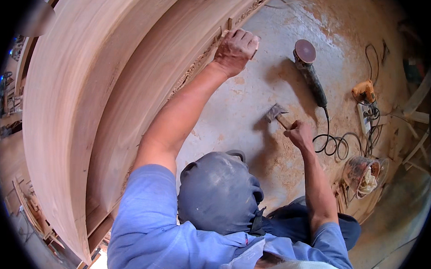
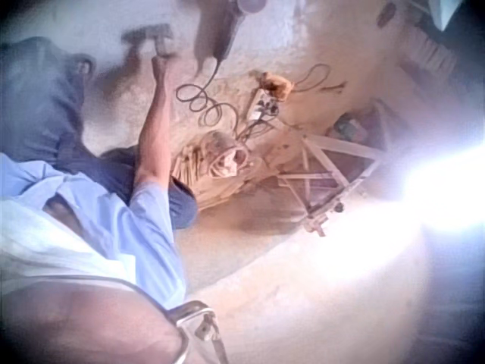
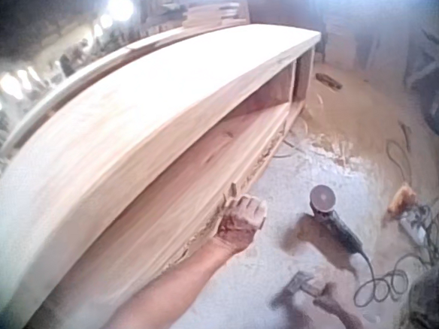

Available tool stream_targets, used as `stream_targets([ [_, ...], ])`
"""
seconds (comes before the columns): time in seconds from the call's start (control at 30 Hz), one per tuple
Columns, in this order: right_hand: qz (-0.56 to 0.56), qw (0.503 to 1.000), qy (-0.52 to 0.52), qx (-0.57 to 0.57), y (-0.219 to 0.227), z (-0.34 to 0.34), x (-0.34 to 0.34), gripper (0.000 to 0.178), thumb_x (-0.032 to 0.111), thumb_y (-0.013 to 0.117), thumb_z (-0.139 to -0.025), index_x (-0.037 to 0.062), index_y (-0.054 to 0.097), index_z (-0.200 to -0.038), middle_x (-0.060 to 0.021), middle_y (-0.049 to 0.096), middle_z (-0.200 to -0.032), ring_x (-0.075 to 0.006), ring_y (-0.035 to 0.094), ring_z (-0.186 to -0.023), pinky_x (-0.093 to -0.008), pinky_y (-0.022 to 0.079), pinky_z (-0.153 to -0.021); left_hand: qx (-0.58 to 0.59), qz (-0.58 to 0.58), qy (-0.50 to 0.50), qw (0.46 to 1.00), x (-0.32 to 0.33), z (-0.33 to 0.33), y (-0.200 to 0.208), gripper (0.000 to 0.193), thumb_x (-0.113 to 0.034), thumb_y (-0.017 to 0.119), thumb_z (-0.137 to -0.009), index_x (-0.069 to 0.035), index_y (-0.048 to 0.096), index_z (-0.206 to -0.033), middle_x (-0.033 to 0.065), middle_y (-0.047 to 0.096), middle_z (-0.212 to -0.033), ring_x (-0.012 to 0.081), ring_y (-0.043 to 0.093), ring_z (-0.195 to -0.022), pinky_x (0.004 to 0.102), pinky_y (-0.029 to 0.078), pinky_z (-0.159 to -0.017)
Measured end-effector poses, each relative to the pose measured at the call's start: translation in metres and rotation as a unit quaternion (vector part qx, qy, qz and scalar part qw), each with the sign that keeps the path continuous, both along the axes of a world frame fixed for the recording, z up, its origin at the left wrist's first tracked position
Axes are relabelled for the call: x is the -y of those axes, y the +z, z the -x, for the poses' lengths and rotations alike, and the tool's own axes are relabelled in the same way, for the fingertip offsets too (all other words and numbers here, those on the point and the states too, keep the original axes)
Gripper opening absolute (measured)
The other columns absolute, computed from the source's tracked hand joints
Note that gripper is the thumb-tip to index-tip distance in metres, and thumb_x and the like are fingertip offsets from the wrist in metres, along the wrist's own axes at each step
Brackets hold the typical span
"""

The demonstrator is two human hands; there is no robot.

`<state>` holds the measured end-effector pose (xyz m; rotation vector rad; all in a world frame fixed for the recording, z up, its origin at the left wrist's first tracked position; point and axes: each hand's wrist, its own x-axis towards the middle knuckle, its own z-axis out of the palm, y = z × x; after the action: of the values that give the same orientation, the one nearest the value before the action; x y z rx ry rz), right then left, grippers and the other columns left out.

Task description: The person sits on the floor and assembles a wooden cabinet. They use an angle grinder to smooth the edges of a drawer, then use a hammer and a wooden block to tap the drawer into place. Finally, they use a nail gun to secure the drawer to the cabinet frame.

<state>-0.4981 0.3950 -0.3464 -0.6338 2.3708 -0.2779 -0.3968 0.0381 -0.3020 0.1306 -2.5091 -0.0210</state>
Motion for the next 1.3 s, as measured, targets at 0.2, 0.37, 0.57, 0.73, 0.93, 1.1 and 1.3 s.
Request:
stream_targets([
  [0.2, 0.36, 0.853, -0.322, 0.199, 0.055, -0.026, 0.067, 0.024, 0.012, 0.075, -0.085, 0.0042, 0.059, -0.101, -0.0076, 0.061, -0.077, -0.016, 0.06, -0.063, -0.0323, 0.049, -0.054, -0.018, -0.041, -0.012, 0.999, 0.0, -0.009, -0.007, 0.038, 0.0, 0.067, -0.07, -0.006, 0.061, -0.107, 0.0092, 0.059, -0.099, 0.0302, 0.058, -0.102, 0.0428, 0.045, -0.095],
  [0.37, 0.381, 0.692, -0.425, 0.441, 0.07, -0.057, 0.106, 0.016, 0.017, 0.061, -0.099, 0.0091, 0.047, -0.096, -0.0044, 0.052, -0.069, -0.0166, 0.051, -0.052, -0.0348, 0.046, -0.049, -0.021, -0.05, -0.024, 0.998, 0.001, -0.019, -0.001, 0.042, 0.0, 0.067, -0.069, -0.006, 0.059, -0.109, 0.01, 0.059, -0.103, 0.0319, 0.057, -0.105, 0.0439, 0.044, -0.096],
  [0.57, 0.404, 0.662, -0.466, 0.426, 0.064, -0.11, 0.136, 0.017, 0.016, 0.063, -0.096, 0.0088, 0.048, -0.092, -0.0036, 0.052, -0.068, -0.0174, 0.052, -0.05, -0.0352, 0.047, -0.045, -0.004, -0.03, -0.043, 0.999, 0.008, -0.023, -0.001, 0.037, -0.01, 0.07, -0.076, -0.007, 0.061, -0.112, 0.0077, 0.06, -0.1, 0.029, 0.058, -0.103, 0.0421, 0.043, -0.097],
  [0.73, 0.454, 0.615, -0.492, 0.417, 0.065, -0.152, 0.177, 0.012, 0.013, 0.06, -0.097, 0.0084, 0.049, -0.097, -0.0027, 0.051, -0.069, -0.0157, 0.05, -0.052, -0.0339, 0.048, -0.05, -0.003, -0.032, -0.052, 0.998, 0.008, -0.027, 0.003, 0.042, -0.004, 0.067, -0.073, -0.006, 0.059, -0.114, 0.0104, 0.059, -0.104, 0.0322, 0.057, -0.106, 0.0444, 0.043, -0.096],
  [0.93, 0.451, 0.646, -0.445, 0.427, 0.064, -0.159, 0.186, 0.019, 0.013, 0.066, -0.093, 0.0073, 0.048, -0.099, -0.0035, 0.052, -0.071, -0.0163, 0.053, -0.053, -0.0331, 0.049, -0.049, -0.011, -0.051, -0.067, 0.996, 0.011, -0.03, -0.005, 0.043, -0.002, 0.067, -0.074, -0.005, 0.057, -0.115, 0.0117, 0.058, -0.106, 0.0333, 0.057, -0.106, 0.0456, 0.043, -0.096],
  [1.1, 0.56, 0.541, -0.535, 0.328, 0.049, -0.118, 0.161, 0.014, 0.015, 0.059, -0.095, 0.0065, 0.049, -0.09, -0.0047, 0.053, -0.069, -0.0188, 0.056, -0.051, -0.037, 0.051, -0.049, 0.009, -0.059, -0.068, 0.996, 0.008, -0.029, -0.001, 0.041, -0.002, 0.066, -0.075, -0.004, 0.057, -0.115, 0.0118, 0.059, -0.108, 0.0336, 0.057, -0.107, 0.0458, 0.043, -0.097],
  [1.3, 0.441, 0.681, -0.443, 0.383, 0.076, -0.164, 0.193, 0.015, 0.009, 0.063, -0.091, 0.0033, 0.049, -0.089, -0.0062, 0.053, -0.062, -0.0189, 0.055, -0.045, -0.0353, 0.048, -0.043, -0.007, -0.053, -0.059, 0.997, 0.008, -0.026, -0.01, 0.042, -0.001, 0.066, -0.074, -0.005, 0.058, -0.116, 0.012, 0.059, -0.11, 0.0344, 0.057, -0.11, 0.0461, 0.043, -0.099],
])
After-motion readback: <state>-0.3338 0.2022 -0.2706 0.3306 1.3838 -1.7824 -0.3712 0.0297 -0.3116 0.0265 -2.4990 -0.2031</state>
